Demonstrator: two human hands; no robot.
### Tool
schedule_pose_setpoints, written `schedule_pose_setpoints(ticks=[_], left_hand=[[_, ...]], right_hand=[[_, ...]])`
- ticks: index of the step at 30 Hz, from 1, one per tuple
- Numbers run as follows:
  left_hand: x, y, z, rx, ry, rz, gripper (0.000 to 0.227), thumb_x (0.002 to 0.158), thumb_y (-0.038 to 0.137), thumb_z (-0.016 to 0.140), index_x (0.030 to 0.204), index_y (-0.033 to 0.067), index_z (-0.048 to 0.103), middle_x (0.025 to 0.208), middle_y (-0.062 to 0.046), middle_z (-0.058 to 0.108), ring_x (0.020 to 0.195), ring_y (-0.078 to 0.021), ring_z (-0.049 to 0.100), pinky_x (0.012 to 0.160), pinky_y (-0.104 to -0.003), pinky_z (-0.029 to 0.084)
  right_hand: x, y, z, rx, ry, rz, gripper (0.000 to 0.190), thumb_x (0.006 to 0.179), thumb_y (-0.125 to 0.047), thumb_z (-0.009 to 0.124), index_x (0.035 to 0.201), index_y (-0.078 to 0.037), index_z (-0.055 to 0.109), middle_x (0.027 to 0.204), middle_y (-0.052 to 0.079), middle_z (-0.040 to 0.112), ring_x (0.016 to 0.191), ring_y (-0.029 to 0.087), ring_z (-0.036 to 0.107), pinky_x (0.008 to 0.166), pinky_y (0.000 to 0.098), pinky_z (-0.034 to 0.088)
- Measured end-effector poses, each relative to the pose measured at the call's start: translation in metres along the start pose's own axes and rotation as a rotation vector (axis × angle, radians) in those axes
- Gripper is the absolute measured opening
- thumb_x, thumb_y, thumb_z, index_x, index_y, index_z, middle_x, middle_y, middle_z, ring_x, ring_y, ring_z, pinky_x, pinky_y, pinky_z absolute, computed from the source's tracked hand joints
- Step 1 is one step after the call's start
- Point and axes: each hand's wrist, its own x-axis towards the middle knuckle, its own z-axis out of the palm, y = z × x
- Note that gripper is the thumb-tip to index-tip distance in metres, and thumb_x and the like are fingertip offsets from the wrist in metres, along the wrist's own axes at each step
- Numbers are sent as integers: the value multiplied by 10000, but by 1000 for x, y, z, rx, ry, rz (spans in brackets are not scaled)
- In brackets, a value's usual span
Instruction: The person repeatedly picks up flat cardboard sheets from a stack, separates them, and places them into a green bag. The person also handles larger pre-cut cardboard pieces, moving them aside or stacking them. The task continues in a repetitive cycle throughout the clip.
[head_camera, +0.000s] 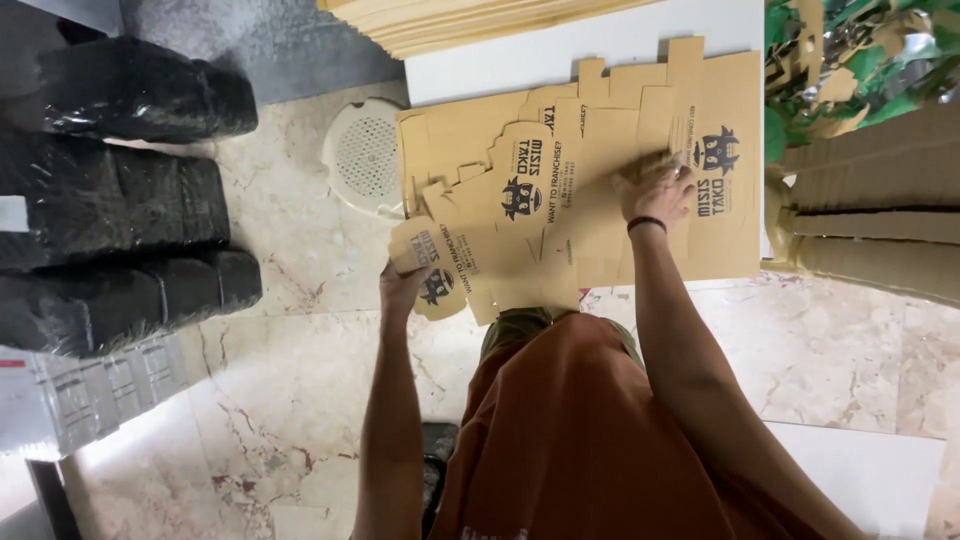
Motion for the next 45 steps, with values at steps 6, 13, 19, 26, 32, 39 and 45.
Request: schedule_pose_setpoints(ticks=[6, 13, 19, 26, 32, 39, 45], left_hand=[[3, 50, 37, 419, 111, 37, 1043, 770, 326, 877, 1634, 175, 312, 1337, -179, 628, 1280, -365, 586, 1073, -534, 443], [54, 113, 101, 642, -79, 376, 1031, 912, 397, 781, 1665, 128, 130, 1589, -254, 328, 1450, -507, 281, 1132, -708, 235], [177, 189, 221, 871, -396, 810, 1105, 868, 601, 703, 1674, 214, 54, 1618, -212, 380, 1523, -486, 246, 1166, -745, 168], [169, 242, 283, 503, -596, 792, 911, 910, 324, 649, 1662, 251, 140, 1392, -238, 630, 1306, -459, 594, 1083, -616, 451], [162, 285, 264, 682, -743, 391, 1092, 678, 359, 746, 1633, 358, 216, 1409, -128, 606, 1002, -208, 698, 828, -309, 559], [77, 291, 240, 794, -1035, 422, 1023, 808, -54, 752, 1626, 221, 203, 1729, 37, 134, 1578, -194, 166, 1280, -361, 229], [52, 268, 217, 486, -1079, 807, 989, 786, -13, 737, 1612, 234, 253, 1630, -146, 412, 1237, -166, 628, 932, -254, 535]], right_hand=[[50, 10, 22, 89, -13, 114, 856, 684, -674, 874, 1311, -159, 603, 1328, 107, 617, 1285, 304, 590, 1008, 515, 524], [10, 36, 5, 13, 158, -171, 844, 746, -386, 857, 1461, -206, 445, 1479, 136, 465, 1348, 407, 458, 1081, 531, 484], [-34, 18, -7, -224, -66, -181, 1164, 728, -349, 874, 1658, -221, 186, 1695, 152, 185, 1538, 408, 215, 1144, 605, 438], [-45, 21, 0, -344, -96, -167, 1146, 756, -683, 723, 1657, -265, 153, 1717, 112, 142, 1581, 323, 162, 1212, 537, 323], [-28, 41, 9, -152, 77, -159, 1129, 759, -683, 745, 1645, -302, 158, 1725, 109, 117, 1575, 340, 132, 1160, 626, 292], [-15, 47, -25, -119, 27, -109, 1170, 767, -750, 679, 1641, -176, 154, 1712, 119, 139, 1519, 385, 215, 1080, 703, 360], [12, 115, -53, 674, 183, -470, 1132, 795, -302, 916, 1650, -134, 193, 1160, 67, 527, 969, 169, 543, 877, 307, 511]])
